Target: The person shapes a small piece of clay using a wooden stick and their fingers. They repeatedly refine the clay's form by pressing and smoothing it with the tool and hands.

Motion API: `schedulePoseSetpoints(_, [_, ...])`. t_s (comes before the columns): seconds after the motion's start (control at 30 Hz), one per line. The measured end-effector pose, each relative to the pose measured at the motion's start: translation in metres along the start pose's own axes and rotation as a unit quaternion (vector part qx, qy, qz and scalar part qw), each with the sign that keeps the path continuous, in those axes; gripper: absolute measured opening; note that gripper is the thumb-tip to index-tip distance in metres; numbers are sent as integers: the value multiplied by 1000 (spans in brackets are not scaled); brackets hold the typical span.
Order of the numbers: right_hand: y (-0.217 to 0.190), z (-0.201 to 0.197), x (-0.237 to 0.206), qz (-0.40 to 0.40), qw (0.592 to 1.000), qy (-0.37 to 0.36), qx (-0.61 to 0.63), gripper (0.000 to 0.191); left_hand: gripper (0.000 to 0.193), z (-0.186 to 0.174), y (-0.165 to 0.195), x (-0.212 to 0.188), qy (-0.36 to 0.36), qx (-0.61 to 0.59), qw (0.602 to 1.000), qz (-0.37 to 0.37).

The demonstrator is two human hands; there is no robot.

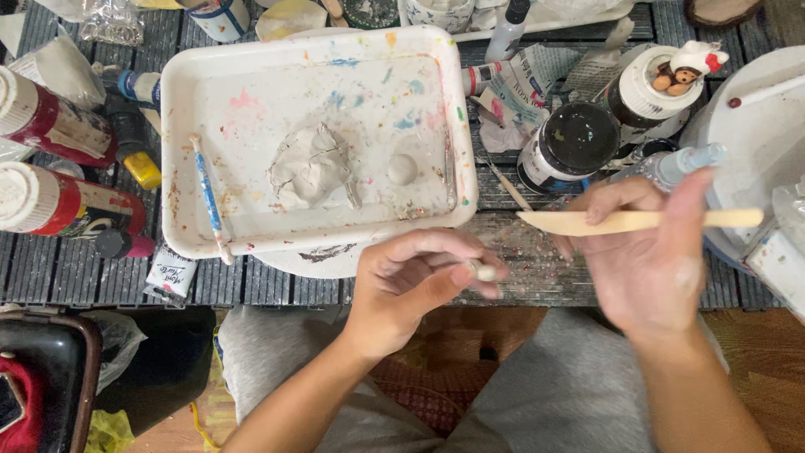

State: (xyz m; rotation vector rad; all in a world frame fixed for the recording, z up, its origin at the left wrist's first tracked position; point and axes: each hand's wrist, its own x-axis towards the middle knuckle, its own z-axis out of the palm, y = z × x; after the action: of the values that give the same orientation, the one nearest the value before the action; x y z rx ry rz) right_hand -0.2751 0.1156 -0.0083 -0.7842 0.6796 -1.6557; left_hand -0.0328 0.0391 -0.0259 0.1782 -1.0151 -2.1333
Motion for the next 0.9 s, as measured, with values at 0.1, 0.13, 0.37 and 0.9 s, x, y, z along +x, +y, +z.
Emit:
schedulePoseSetpoints(0.1, [-8,-11,-10,1,999,-35,30,59,21,-1,1,1,5,-32,997,-71])
schedulePoseSetpoints(0.13, [-8,-13,-13,-28,998,-40,-49,45,21,-2,2,2,0,-42,996,-79])
schedulePoseSetpoints(0.37, [-1,-6,-29,-61,974,-71,-208,15,24,-9,1,-2,-34,-120,987,-106])
schedulePoseSetpoints(0.9, [6,13,-17,-192,908,-140,-345,19,21,-18,-12,-8,-3,-182,974,-138])
